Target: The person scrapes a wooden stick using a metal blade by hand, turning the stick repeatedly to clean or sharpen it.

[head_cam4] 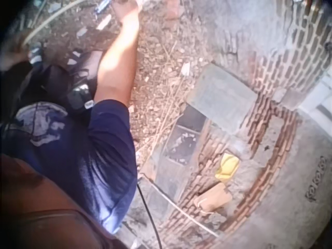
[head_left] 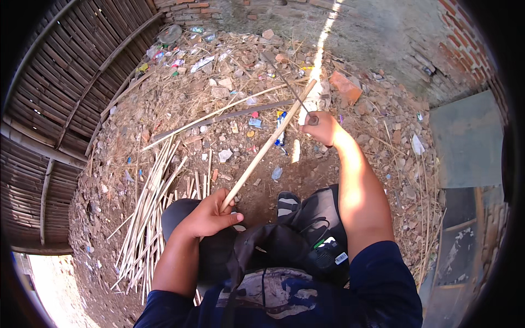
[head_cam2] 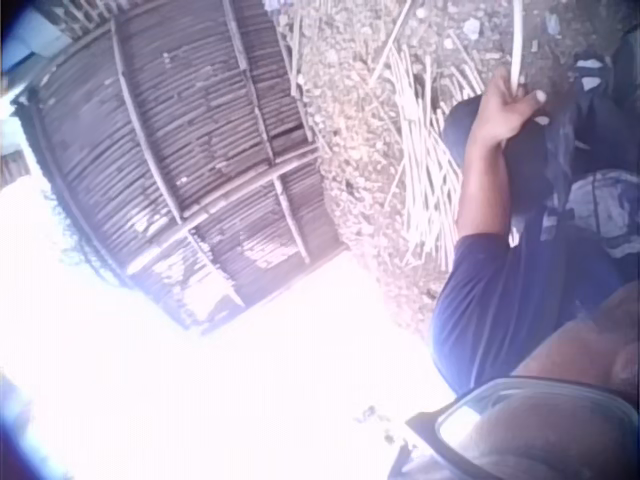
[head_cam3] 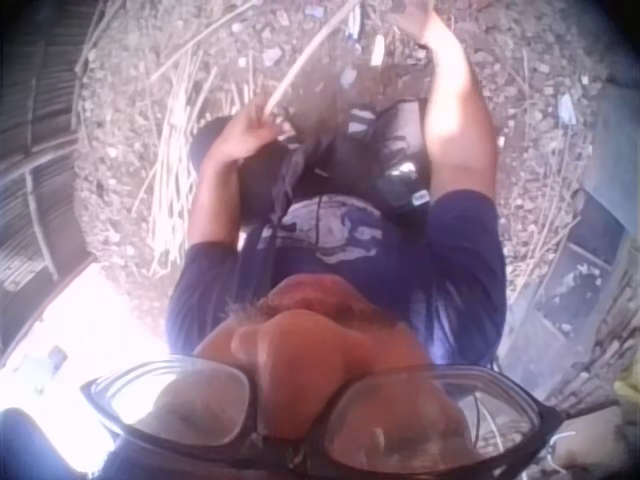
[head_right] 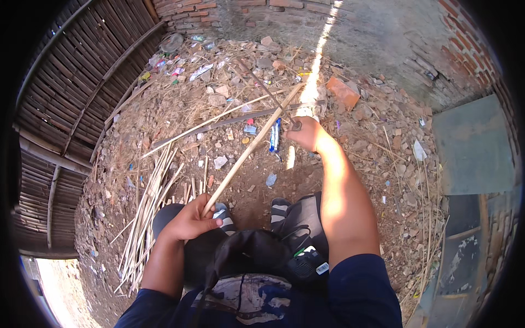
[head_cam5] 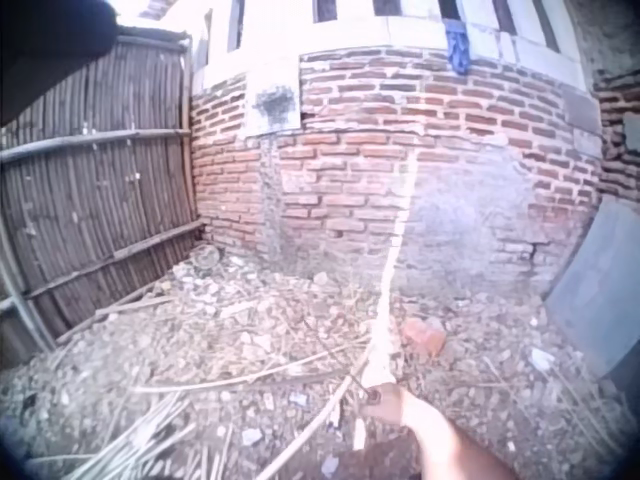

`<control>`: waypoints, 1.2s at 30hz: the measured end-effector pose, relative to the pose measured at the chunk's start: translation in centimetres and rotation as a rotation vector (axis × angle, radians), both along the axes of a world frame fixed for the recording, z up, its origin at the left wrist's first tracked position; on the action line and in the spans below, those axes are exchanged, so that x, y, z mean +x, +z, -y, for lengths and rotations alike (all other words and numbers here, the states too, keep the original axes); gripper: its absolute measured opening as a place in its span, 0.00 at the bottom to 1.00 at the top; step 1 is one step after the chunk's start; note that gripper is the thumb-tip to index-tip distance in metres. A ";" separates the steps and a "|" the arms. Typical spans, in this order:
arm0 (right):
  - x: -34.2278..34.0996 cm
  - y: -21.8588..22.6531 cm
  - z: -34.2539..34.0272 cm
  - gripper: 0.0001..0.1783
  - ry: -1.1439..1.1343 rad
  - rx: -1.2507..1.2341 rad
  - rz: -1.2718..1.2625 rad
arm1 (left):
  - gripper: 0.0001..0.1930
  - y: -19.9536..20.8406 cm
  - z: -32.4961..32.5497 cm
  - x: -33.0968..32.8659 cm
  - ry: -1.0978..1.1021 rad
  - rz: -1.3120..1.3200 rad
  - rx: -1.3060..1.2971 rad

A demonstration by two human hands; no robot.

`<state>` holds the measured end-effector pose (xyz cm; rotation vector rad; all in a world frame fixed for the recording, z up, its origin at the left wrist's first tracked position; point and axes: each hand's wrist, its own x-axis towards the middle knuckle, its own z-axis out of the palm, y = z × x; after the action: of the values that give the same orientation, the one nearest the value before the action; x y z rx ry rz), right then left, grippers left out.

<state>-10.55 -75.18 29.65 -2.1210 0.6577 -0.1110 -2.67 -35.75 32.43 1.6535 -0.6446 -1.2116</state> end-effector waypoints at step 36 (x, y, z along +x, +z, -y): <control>1.2 2.0 -5.5 0.21 0.340 -0.243 0.020 | 0.12 -0.4 0.8 0.7 0.157 0.298 0.010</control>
<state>-9.33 -69.72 31.65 -2.4316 0.2739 -0.0251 -1.93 -36.54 32.04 1.8749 -0.6765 -0.8654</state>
